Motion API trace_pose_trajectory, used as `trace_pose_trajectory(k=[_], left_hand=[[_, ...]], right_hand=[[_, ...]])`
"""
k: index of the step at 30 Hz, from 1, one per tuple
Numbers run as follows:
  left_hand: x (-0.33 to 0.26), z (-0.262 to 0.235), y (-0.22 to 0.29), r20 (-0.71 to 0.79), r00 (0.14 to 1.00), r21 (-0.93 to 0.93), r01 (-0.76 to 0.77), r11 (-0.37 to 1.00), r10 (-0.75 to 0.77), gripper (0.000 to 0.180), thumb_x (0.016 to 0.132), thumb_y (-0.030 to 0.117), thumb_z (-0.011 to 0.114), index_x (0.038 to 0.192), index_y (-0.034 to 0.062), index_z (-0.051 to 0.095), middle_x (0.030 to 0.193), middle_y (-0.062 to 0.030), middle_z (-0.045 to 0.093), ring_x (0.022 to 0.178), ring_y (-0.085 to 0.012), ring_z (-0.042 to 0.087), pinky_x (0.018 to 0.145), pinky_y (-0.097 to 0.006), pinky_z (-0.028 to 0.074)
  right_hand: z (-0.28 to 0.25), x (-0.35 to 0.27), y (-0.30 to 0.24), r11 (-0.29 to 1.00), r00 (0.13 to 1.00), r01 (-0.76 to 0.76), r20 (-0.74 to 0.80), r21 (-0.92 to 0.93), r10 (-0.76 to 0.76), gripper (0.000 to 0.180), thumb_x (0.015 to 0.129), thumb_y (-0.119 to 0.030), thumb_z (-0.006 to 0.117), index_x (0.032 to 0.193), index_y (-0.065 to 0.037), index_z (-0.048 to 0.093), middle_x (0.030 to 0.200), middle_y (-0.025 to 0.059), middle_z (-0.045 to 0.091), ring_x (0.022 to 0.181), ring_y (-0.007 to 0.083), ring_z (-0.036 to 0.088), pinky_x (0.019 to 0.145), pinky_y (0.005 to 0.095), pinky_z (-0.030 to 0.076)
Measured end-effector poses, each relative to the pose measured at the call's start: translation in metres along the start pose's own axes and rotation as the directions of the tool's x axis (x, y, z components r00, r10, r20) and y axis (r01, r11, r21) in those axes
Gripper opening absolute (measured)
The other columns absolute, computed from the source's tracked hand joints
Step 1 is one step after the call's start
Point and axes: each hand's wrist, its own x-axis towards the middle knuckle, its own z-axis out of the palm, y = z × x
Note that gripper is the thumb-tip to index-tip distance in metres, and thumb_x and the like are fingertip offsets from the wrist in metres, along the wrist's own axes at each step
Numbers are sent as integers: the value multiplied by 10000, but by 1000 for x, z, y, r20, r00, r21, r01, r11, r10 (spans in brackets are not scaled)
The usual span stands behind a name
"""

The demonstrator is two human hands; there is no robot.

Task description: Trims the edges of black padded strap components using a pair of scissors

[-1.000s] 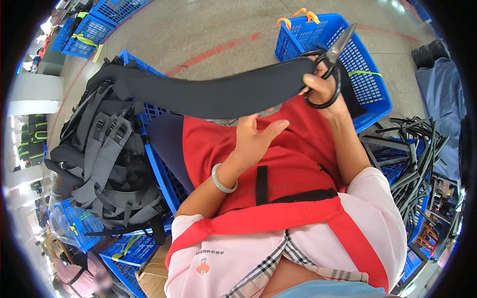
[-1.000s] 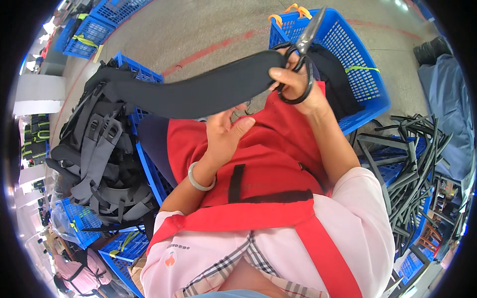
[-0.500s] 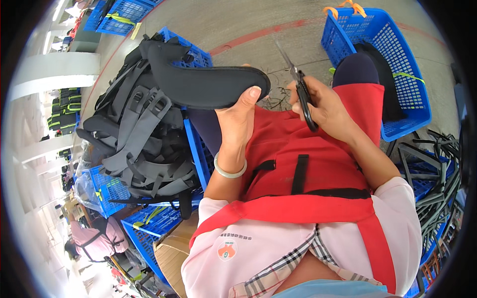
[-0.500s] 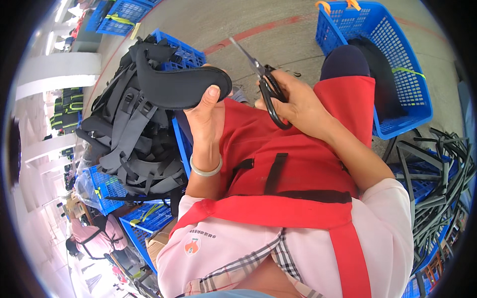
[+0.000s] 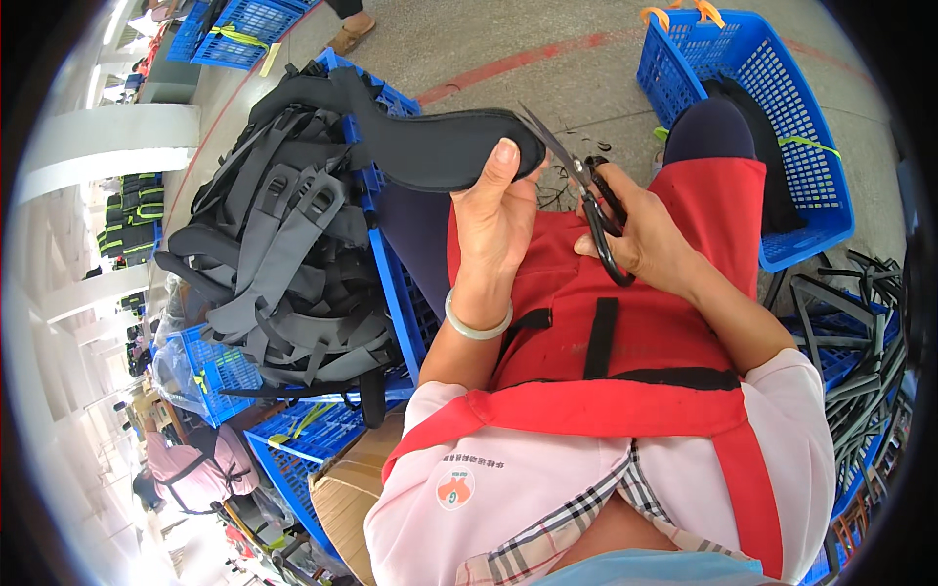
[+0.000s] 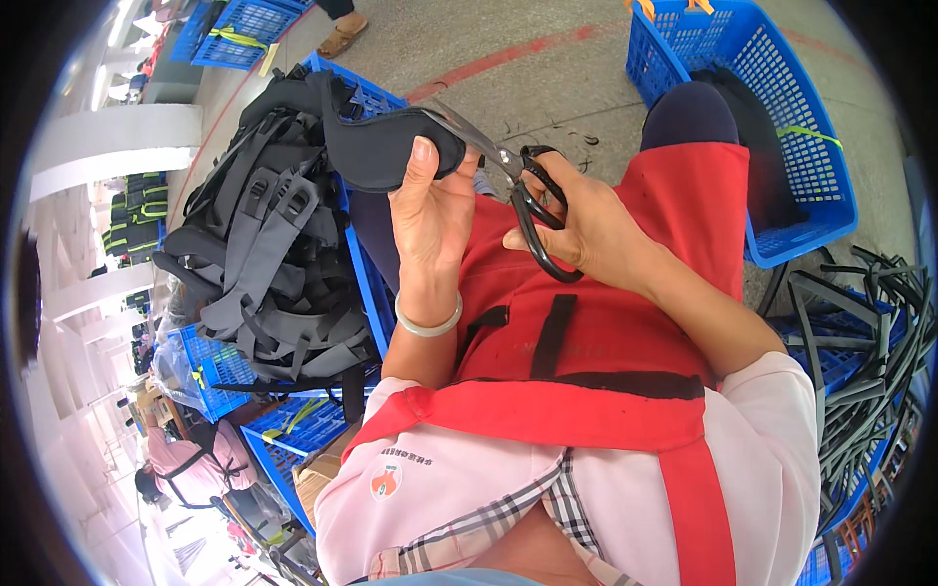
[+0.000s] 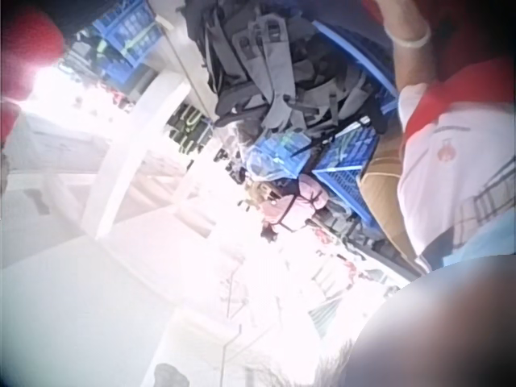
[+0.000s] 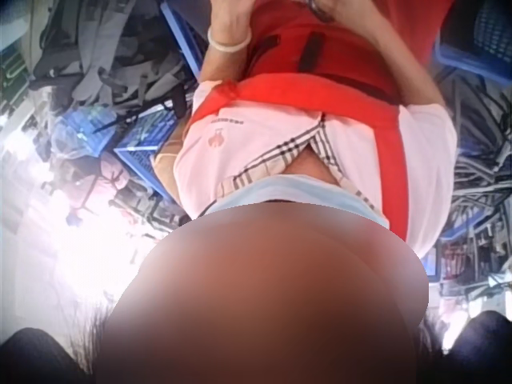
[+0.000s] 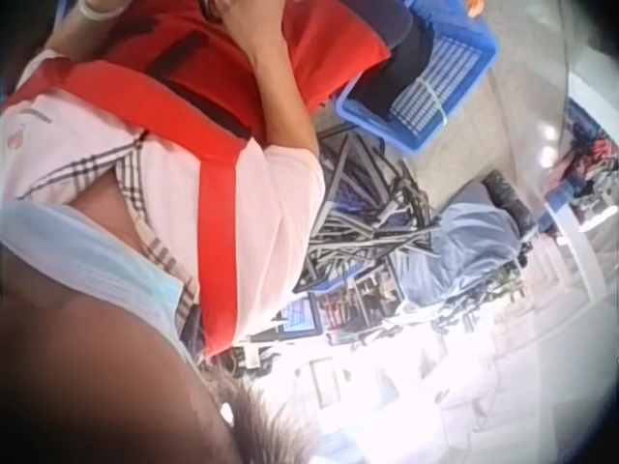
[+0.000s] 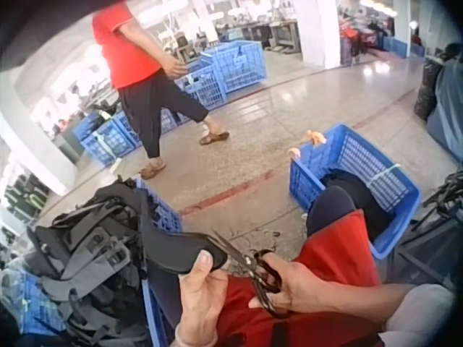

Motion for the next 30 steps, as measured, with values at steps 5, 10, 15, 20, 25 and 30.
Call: trace_pose_trajectory(k=[5, 10, 15, 20, 25, 30], left_hand=[[2, 4, -2, -17, 1000, -11, 5, 1000, -5, 175, 861, 45, 672, 1020, 102, 626, 970, -30, 643, 905, -171, 624, 804, -364, 526], [3, 9, -4, -40, 999, -12, 2, 1000, -2, 171, 855, 47, 681, 1007, 103, 627, 964, -26, 641, 889, -167, 623, 794, -359, 528], [5, 10, -4, -37, 999, 13, -5, 1000, 5, 170, 851, 57, 691, 1002, 95, 621, 952, -29, 635, 872, -168, 621, 776, -349, 536], [5, -1, -5, 16, 1000, 11, 5, 1000, -5, 227, 853, 47, 681, 1062, 95, 605, 1004, -32, 635, 942, -174, 625, 833, -374, 537], [4, -9, -5, 43, 999, 59, 0, 998, -2, 211, 852, 30, 675, 1045, 85, 611, 988, -40, 636, 935, -178, 627, 835, -381, 537], [5, -22, -7, 132, 991, 151, -2, 988, -18, 230, 831, -5, 680, 1040, 60, 609, 962, -54, 637, 895, -183, 626, 817, -375, 532]], right_hand=[[-2, -1, 0, 998, 1000, -21, -19, -60, 20, 639, 677, -330, 843, 1087, -29, 455, 820, 34, 535, 708, 125, 460, 641, 277, 414], [1, -1, 2, 989, 988, 91, -111, -114, -103, 660, 685, -386, 837, 1105, -31, 473, 660, 34, 428, 594, 150, 408, 544, 301, 393], [-5, 0, 1, 996, 998, -21, -55, -89, 17, 626, 680, -388, 838, 1070, -22, 513, 657, 30, 452, 597, 131, 432, 541, 289, 397], [-11, -1, 5, 997, 997, -76, -8, 1, 76, 587, 707, -272, 830, 1148, 5, 560, 682, -12, 383, 627, 82, 362, 552, 256, 340], [-18, -4, 0, 993, 992, -119, 42, -1, 119, 604, 696, -280, 836, 1149, 13, 564, 695, -27, 374, 642, 77, 369, 564, 241, 328], [-26, -5, 0, 992, 998, -49, 34, -113, 53, 498, 713, -315, 823, 971, -23, 513, 646, 37, 404, 602, 136, 377, 534, 301, 360]])
